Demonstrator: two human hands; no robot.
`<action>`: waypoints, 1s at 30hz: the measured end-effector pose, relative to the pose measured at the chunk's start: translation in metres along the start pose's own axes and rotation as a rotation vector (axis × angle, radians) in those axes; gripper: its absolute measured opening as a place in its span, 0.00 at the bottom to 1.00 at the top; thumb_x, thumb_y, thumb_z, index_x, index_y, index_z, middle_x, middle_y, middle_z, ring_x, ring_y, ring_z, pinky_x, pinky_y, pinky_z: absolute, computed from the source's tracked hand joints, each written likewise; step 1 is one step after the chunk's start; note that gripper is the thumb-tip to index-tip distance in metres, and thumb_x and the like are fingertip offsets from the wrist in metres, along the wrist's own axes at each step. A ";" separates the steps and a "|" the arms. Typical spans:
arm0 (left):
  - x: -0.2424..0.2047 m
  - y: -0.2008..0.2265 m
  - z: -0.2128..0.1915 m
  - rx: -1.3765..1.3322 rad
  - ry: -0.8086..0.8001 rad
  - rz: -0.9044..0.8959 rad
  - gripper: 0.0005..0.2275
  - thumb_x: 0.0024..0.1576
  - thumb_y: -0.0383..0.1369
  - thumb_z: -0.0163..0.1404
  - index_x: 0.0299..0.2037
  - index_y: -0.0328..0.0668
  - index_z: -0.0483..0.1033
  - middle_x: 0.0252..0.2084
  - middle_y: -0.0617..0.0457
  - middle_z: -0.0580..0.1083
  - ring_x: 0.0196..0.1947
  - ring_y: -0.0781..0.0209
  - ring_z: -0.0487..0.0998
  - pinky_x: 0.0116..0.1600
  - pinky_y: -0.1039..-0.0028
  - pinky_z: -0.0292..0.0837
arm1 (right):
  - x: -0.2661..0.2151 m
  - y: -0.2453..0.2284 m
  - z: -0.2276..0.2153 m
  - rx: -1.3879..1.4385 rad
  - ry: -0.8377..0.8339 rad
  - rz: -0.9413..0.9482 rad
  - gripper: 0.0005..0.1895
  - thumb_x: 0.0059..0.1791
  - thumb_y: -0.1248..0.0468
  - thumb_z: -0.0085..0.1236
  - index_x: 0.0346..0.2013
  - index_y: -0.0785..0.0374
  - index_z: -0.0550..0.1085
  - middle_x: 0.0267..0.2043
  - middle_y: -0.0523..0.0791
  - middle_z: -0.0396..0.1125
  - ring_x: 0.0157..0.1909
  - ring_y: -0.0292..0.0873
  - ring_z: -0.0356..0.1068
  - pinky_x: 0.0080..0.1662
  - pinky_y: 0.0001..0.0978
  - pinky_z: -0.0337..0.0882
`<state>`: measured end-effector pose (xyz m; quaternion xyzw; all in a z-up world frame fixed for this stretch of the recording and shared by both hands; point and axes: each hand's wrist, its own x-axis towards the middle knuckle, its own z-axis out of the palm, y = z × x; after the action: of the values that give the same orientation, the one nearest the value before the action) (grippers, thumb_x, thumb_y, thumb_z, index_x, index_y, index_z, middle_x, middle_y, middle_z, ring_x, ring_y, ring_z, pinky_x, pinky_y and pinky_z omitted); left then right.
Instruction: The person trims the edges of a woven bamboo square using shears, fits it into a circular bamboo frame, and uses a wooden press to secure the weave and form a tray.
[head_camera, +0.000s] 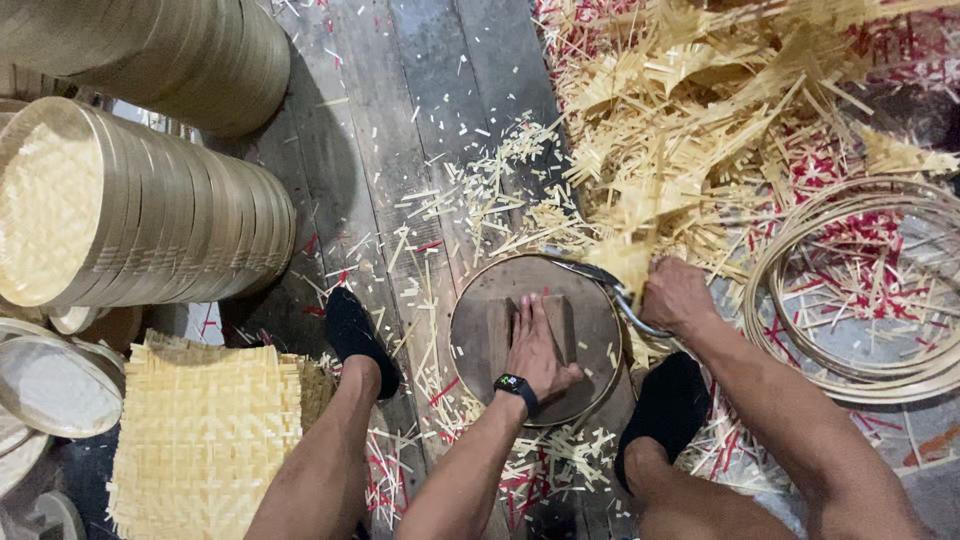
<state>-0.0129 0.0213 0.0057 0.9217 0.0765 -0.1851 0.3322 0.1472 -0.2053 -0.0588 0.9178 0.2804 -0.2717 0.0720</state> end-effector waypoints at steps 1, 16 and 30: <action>0.000 -0.003 -0.001 0.017 -0.008 0.017 0.60 0.39 0.38 0.68 0.73 0.21 0.30 0.76 0.27 0.43 0.78 0.35 0.40 0.79 0.56 0.36 | -0.002 0.009 0.007 0.014 -0.016 -0.001 0.17 0.48 0.53 0.50 0.36 0.63 0.78 0.34 0.51 0.66 0.33 0.45 0.70 0.31 0.36 0.74; -0.008 -0.019 -0.011 0.060 -0.139 0.131 0.60 0.37 0.35 0.69 0.74 0.28 0.32 0.77 0.32 0.45 0.78 0.39 0.42 0.76 0.54 0.40 | 0.035 0.007 0.012 -0.098 -0.337 0.043 0.22 0.53 0.45 0.41 0.31 0.49 0.80 0.32 0.43 0.71 0.32 0.38 0.65 0.38 0.34 0.73; -0.010 -0.033 -0.005 0.010 -0.139 0.195 0.50 0.42 0.25 0.63 0.76 0.38 0.45 0.78 0.37 0.51 0.78 0.39 0.48 0.77 0.52 0.44 | 0.024 -0.014 -0.024 -0.022 -0.087 -0.039 0.27 0.51 0.39 0.43 0.37 0.55 0.80 0.27 0.45 0.64 0.27 0.41 0.64 0.35 0.37 0.73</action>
<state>-0.0291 0.0493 -0.0065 0.9114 -0.0378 -0.2158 0.3483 0.1666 -0.1753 -0.0511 0.8987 0.2978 -0.3094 0.0888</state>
